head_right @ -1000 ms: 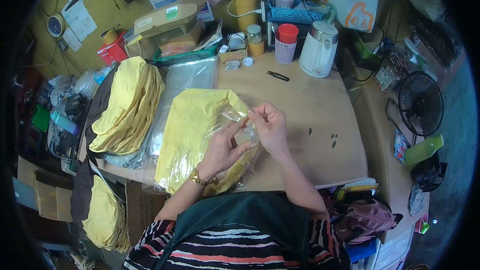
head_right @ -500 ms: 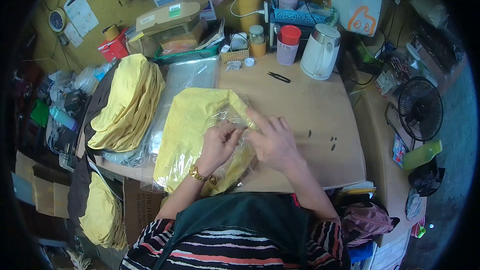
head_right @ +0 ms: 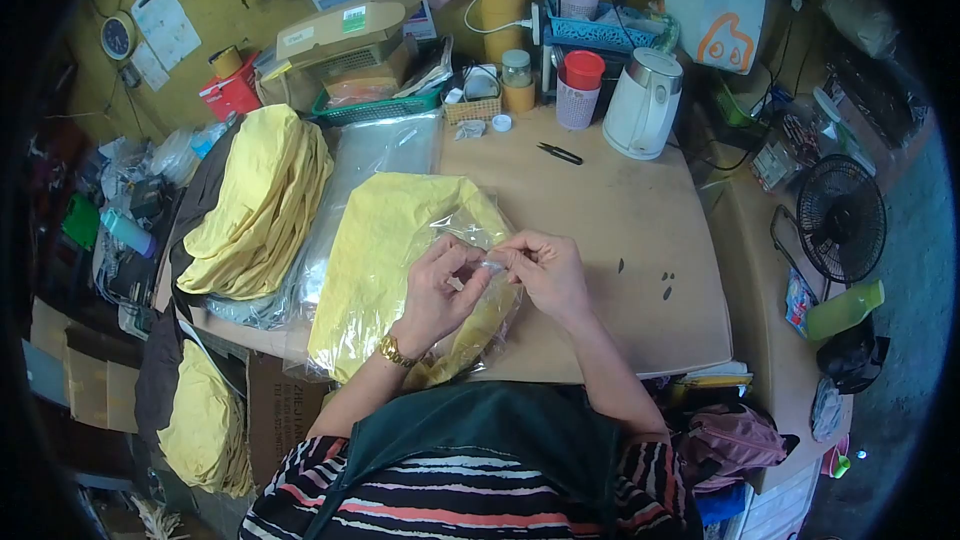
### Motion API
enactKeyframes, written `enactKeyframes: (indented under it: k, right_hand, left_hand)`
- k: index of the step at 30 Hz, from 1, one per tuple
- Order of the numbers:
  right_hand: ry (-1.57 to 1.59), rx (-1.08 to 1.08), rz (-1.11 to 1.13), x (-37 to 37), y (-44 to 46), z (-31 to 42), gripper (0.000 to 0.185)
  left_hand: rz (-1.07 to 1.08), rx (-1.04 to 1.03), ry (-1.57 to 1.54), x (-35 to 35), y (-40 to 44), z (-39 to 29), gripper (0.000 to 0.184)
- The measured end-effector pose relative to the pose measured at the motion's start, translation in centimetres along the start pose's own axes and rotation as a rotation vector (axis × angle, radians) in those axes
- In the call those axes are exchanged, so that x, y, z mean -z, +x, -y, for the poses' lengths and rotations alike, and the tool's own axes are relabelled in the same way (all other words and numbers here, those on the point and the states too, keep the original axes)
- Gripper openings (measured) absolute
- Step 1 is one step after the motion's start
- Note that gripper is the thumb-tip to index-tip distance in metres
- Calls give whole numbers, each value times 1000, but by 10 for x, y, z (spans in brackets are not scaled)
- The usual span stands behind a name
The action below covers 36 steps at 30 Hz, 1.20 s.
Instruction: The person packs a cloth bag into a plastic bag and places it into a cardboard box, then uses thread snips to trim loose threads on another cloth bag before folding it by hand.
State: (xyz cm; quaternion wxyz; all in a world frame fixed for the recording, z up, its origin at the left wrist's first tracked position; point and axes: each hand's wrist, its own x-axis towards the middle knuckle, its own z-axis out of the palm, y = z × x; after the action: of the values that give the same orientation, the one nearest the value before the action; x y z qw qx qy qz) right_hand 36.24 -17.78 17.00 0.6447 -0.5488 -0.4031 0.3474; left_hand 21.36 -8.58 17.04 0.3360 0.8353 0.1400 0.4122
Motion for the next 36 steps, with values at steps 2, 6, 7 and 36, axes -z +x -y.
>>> enactKeyframes:
  k: [2,6,7,36]
  right_hand:
    - [-81,59,42,0,-3,4,7]
    - [-385,313,62,1,-11,20,8]
    - [-585,399,61,2,-12,22,8]
    - [214,66,-39,18,6,15,15]
  left_hand:
    - [33,-2,-35,4,1,3,13]
    - [71,39,-138,5,3,-5,24]
    - [72,41,-139,5,3,-5,24]
    - [125,-148,187,25,44,-29,29]
